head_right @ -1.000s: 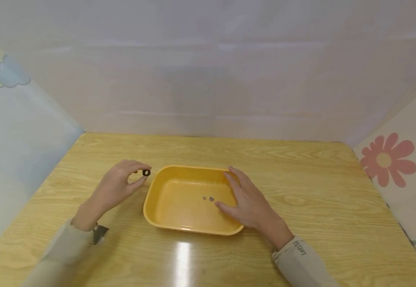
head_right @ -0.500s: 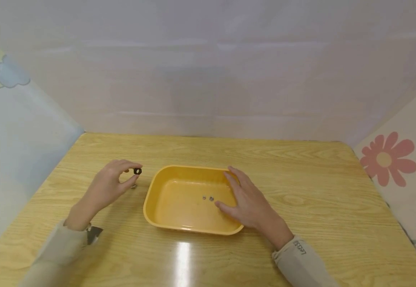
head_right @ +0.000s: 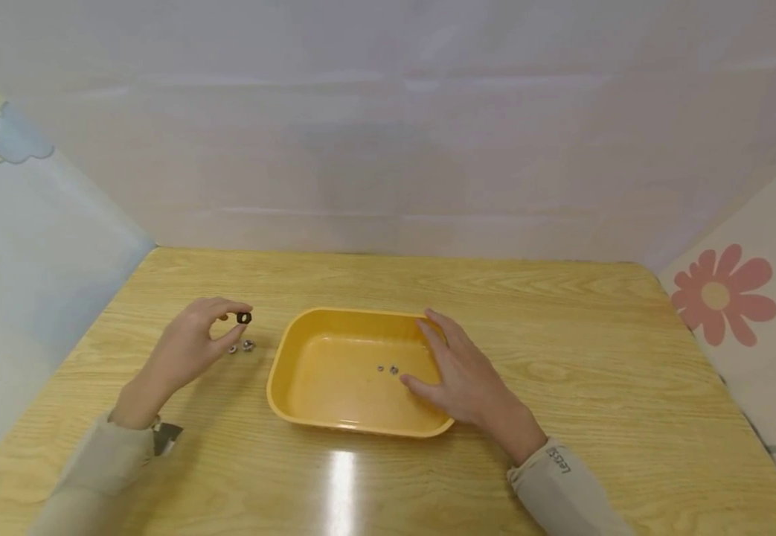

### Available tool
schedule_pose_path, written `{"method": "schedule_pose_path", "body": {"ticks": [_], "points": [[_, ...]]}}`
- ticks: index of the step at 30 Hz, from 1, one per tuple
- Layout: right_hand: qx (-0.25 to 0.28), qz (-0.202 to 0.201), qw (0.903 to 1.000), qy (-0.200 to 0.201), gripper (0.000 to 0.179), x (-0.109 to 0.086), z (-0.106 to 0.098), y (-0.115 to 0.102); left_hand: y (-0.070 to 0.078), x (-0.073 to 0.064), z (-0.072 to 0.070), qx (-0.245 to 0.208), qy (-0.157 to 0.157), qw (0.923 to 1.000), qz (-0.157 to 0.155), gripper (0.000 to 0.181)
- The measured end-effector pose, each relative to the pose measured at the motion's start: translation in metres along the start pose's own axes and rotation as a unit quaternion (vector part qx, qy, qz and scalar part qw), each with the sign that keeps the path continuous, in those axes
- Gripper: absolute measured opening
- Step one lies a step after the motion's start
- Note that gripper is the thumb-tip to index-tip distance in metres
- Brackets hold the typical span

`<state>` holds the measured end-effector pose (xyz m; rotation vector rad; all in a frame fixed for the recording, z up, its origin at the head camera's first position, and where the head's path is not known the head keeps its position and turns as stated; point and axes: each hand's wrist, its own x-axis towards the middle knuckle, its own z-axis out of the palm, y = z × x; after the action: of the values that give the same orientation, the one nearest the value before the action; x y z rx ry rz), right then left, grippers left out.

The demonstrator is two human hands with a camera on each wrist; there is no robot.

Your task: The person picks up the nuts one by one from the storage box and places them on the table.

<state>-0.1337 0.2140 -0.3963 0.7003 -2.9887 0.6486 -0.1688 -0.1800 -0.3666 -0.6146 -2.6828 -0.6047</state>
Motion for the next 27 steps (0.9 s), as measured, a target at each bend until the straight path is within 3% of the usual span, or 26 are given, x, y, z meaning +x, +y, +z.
{"method": "schedule_pose_path", "body": {"ticks": [12,27], "points": [[0.004,-0.001,1.0,-0.002,0.086,0.0,0.0,0.001,-0.009,-0.008,-0.001,0.007,-0.014,0.9993,-0.034,0.025],[0.004,0.002,1.0,-0.002,0.085,-0.001,0.0,0.001,-0.016,-0.011,-0.005,0.016,-0.019,0.9988,-0.041,0.024]]}}
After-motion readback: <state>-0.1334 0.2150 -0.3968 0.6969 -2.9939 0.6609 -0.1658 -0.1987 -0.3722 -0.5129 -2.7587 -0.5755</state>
